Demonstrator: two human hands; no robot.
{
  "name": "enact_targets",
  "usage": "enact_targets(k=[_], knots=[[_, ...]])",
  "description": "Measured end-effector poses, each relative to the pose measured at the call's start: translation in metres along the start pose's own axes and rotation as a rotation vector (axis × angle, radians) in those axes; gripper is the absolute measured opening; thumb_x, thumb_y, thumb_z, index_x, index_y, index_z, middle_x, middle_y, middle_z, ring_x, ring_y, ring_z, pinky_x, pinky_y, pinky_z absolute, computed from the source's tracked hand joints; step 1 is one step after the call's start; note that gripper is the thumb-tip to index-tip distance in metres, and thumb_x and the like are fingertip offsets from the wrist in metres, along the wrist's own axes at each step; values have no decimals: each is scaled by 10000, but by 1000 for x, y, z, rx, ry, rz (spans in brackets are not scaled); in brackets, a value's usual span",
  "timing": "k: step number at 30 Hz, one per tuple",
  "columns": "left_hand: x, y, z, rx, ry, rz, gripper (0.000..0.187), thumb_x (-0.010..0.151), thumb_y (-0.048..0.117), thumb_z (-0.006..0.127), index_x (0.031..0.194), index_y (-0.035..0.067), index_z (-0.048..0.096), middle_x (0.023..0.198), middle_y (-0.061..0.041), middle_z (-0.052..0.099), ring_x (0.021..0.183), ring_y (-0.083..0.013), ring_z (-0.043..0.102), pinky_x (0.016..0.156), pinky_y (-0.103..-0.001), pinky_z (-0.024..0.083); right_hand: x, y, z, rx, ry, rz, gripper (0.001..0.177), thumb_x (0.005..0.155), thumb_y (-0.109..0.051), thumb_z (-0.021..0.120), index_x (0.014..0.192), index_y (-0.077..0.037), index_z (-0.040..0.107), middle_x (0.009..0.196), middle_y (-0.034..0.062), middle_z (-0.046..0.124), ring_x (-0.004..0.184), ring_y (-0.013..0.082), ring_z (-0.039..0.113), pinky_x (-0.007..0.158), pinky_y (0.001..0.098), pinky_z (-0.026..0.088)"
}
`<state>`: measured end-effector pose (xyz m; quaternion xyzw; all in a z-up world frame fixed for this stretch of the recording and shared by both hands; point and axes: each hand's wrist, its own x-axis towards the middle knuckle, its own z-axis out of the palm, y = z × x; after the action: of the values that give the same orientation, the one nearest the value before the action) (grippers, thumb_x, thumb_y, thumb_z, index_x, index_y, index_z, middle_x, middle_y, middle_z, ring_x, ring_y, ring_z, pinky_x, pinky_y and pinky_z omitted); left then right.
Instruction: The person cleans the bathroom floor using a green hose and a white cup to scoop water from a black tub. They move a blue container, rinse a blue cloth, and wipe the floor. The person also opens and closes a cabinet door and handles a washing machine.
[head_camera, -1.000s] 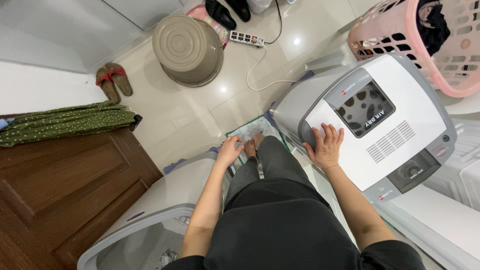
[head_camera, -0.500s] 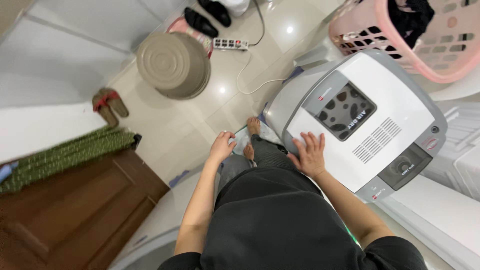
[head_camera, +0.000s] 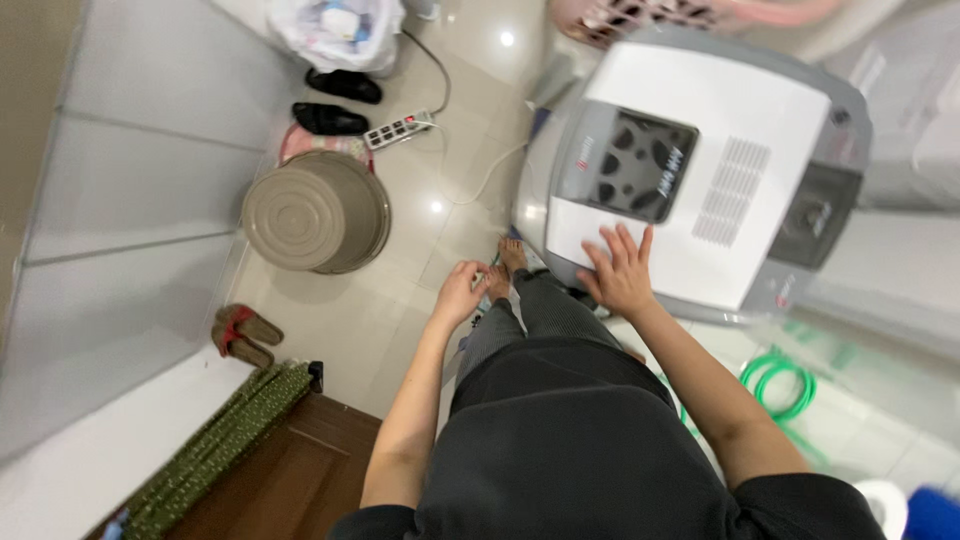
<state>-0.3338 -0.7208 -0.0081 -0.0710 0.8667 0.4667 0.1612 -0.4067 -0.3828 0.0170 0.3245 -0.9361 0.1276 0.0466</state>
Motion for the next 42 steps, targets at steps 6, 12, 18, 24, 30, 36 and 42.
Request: enact_targets(k=[6,12,18,24,30,36,42], knots=[[5,65,-8,-176,-30,88,225,887,81,678,1112,61,683,1100,-100,678,930,-232,697,754,-360,544,1,1,9,7,146,134,516,1008,-443,657,1435,-181,535,1595,157,324,1560,381,186,1247,723,28],[20,147,7,-158,-116,427,222,891,22,692,1110,28,653,1003,-96,663,909,-216,680,822,-342,546,5,-2,8,-18,274,132,587,978,-452,683,1471,-160,560,1620,164,303,1551,350,159,1219,719,36],[28,216,40,-14,-218,348,341,780,101,801,1057,34,615,782,-91,559,714,-237,590,675,-351,502,-44,-9,-25,107,393,275,555,893,-355,767,1392,-185,594,1517,139,397,1518,377,268,1235,731,115],[39,254,63,37,-478,516,386,790,120,798,1115,62,599,857,-69,594,797,-226,611,723,-355,511,-91,13,-53,33,497,576,512,897,-305,783,1351,-159,595,1509,163,394,1498,404,253,1220,736,102],[82,287,99,100,-805,755,396,821,95,774,1181,64,614,949,-76,651,885,-243,658,824,-365,529,-111,13,-50,-98,624,901,481,903,-259,790,1342,-182,611,1505,125,406,1507,371,266,1268,688,126],[121,320,157,132,-1069,935,407,822,85,772,1191,39,609,1067,-111,647,904,-255,645,832,-368,531,-135,-23,-46,-227,668,1248,482,894,-221,752,1350,-167,605,1519,155,404,1496,385,285,1248,688,157],[95,324,213,122,-1293,1115,329,856,35,729,1170,49,630,1105,-123,632,940,-269,620,860,-363,527,-173,-106,-53,-314,696,1644,579,806,-202,760,1360,-152,598,1501,178,410,1462,406,345,1225,701,178]])
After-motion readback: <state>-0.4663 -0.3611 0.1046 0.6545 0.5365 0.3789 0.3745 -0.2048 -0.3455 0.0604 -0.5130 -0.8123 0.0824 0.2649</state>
